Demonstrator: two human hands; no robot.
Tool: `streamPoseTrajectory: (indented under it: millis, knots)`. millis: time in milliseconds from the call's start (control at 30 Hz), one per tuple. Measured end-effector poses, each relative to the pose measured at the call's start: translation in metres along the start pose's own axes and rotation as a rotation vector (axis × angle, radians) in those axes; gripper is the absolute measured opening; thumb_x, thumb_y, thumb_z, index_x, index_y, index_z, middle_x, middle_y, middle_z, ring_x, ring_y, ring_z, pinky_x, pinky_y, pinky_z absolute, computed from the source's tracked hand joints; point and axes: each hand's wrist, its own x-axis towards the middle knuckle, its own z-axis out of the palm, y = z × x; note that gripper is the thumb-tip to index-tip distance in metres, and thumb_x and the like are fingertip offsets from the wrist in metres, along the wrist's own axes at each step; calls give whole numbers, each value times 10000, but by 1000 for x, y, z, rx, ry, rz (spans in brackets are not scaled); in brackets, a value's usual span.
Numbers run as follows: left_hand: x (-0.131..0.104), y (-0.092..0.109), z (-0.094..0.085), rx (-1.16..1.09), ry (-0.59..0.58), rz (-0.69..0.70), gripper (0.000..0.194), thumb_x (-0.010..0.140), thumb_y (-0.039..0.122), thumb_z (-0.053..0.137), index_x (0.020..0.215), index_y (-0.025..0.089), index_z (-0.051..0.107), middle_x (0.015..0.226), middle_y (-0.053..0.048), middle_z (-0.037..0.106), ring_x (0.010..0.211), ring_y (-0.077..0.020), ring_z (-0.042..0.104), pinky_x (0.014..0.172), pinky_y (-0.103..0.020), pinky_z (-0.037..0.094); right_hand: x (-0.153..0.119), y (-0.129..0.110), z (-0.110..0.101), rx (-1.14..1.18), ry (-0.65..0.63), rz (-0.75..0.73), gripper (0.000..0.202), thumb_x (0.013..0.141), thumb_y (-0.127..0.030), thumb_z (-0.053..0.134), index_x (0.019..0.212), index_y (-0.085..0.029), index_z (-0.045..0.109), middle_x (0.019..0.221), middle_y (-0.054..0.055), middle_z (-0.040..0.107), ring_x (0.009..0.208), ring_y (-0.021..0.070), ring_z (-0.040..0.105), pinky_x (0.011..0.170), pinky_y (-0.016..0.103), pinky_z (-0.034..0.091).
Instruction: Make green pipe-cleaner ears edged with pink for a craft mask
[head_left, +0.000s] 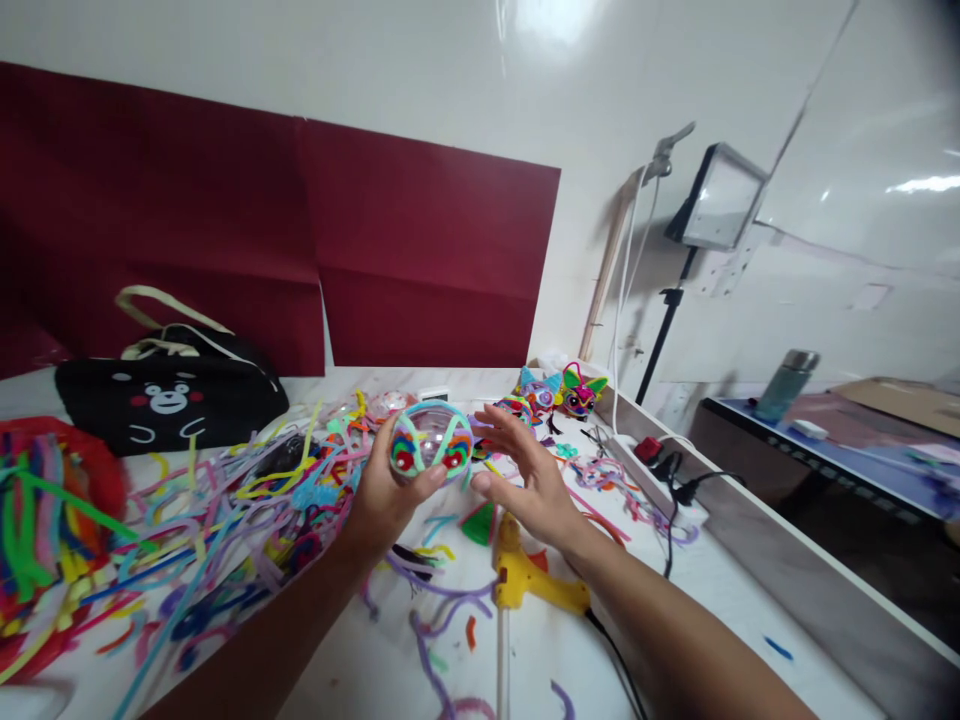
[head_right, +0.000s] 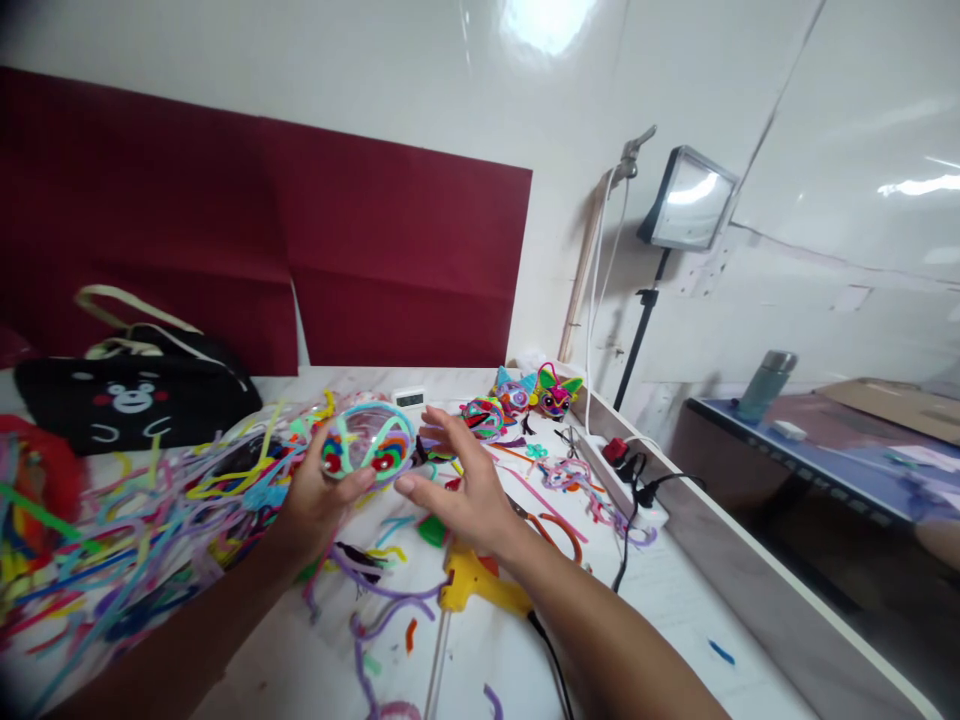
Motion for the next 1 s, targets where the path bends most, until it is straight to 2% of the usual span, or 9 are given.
streamPoseTrajectory:
  millis: [200, 300, 433, 600, 767, 900, 1000]
  knots:
    - [7, -6, -10, 266, 70, 220, 881, 643, 217, 791, 1399, 218, 338, 1445, -115, 408, 1336, -273, 393, 1110, -361, 273, 7, 5, -7, 118, 81, 89, 542, 787, -393, 697, 1269, -232, 509, 1218, 120, 629, 1115, 236, 621, 982, 453, 488]
    - [8, -6, -11, 266, 98, 244, 939, 578, 157, 816, 1395, 211, 355, 1489, -111, 356, 1383, -273, 325, 1127, -327, 238, 11, 5, -12, 124, 110, 113, 495, 795, -388, 690, 1232, -217, 533, 1154, 117, 659, 1076, 225, 638, 965, 449, 500]
    - [9, -8, -13, 227, 102, 253, 952, 532, 127, 819, 1378, 202, 390, 1466, -111, 393, 1375, -296, 341, 1117, -330, 274, 12, 3, -15, 126, 127, 126, 461, 791, -375, 695, 1198, -206, 557, 1120, 110, 668, 1050, 213, 646, 947, 420, 510]
    - [13, -20, -20, 377, 95, 288, 989, 560, 250, 802, 1424, 206, 322, 1439, -131, 416, 1317, -336, 416, 1107, -443, 308, 12, 3, -15, 108, 111, 153, 393, 809, -372, 674, 1159, -224, 576, 1090, 83, 678, 1027, 202, 650, 942, 402, 507]
    - [16, -31, -28, 245, 75, 222, 897, 600, 336, 787, 1393, 211, 387, 1361, -131, 508, 1275, -333, 472, 1088, -453, 347, 11, 6, -15, 87, 100, 195, 382, 804, -370, 677, 1138, -205, 593, 1090, 93, 682, 1017, 205, 654, 931, 395, 509]
    - [18, -34, -30, 213, 83, 204, 873, 573, 307, 801, 1356, 194, 432, 1334, -134, 535, 1243, -331, 506, 1086, -460, 350, 12, 5, -18, 75, 88, 206, 363, 804, -368, 677, 1122, -205, 608, 1055, 85, 698, 988, 206, 664, 912, 392, 514]
    - [17, -27, -28, 189, 55, 197, 903, 542, 267, 812, 1353, 191, 422, 1331, -129, 544, 1236, -323, 517, 1061, -436, 388, 12, 2, -19, 31, 67, 198, 280, 803, -364, 677, 1033, -206, 653, 1028, 70, 708, 947, 201, 673, 888, 377, 519]
